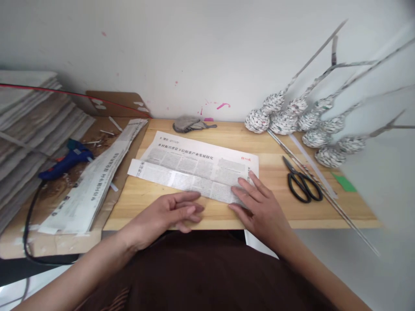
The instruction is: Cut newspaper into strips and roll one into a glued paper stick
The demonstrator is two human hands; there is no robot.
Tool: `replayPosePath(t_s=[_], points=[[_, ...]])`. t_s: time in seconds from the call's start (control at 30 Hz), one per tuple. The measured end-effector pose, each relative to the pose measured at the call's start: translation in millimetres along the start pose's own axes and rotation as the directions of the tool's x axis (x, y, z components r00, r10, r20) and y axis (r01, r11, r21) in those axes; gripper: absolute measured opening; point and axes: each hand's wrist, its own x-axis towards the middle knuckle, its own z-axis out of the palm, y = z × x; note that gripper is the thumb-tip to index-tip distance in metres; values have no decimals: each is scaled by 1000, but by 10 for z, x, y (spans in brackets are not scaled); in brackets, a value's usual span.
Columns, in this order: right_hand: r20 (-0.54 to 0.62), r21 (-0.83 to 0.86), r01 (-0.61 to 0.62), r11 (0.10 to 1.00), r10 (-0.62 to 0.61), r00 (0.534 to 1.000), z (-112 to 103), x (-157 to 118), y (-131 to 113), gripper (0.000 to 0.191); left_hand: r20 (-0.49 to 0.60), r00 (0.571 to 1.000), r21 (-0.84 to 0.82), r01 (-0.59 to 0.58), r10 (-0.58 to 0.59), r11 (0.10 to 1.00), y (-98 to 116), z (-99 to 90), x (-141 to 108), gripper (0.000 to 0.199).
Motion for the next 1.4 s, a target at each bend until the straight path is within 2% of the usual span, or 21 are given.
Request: replayPosePath(t_s=[0.07,0.17,0.3,0.47,0.53,0.63,0.7,0.77,0.87,0.93,1.0,1.1,1.17,1.27,1.4], points=[[-36,-2,-2,1000,2,999,12,13,-16,28,52,998,-235,57,-47,970,40,95,28,53],[-32,70,-45,997,47,998,16,6,-34,32,50,999,-383,31,-13,923,75,158,69,57],[25,77,-58,995,56,998,3,-13,-38,40,35,998,-424,-25,44,906,75,171,86,54],[132,10,55,998,-56,990,-26,49,-17,36,-47,996,-431,-91,79,898,55,159,57,46],[148,-8,86,996,-84,985,-27,84,2,36,-21,998,-412,-61,58,909,44,166,25,45],[76,-34,118,992,-115,990,-18,119,28,30,103,994,-383,19,22,923,27,195,-21,51],[-2,-37,126,991,-126,992,-16,135,32,24,164,986,-382,32,34,924,30,231,-18,58],[-73,-44,119,992,-122,990,-19,153,17,19,185,979,-395,-2,82,919,58,284,30,62],[-149,-61,116,991,-124,981,-29,189,-32,14,183,962,-408,-113,202,906,148,391,160,60],[-190,-54,124,991,-132,973,-32,215,-66,12,139,947,-394,-216,290,894,232,456,248,58],[-227,-36,135,990,-139,964,-36,236,-88,14,69,942,-348,-286,329,893,325,493,310,58],[-273,-9,169,986,-165,948,-47,248,-97,17,-75,926,-229,-377,370,897,465,483,343,71],[-296,12,200,980,-188,936,-51,237,-93,19,-180,885,-134,-455,430,880,535,439,342,83],[-294,57,228,972,-202,934,-37,190,-85,23,-327,825,-55,-504,461,862,546,330,358,79],[-160,108,151,983,-132,978,12,83,-80,32,-465,737,-8,-558,491,830,386,123,446,69]])
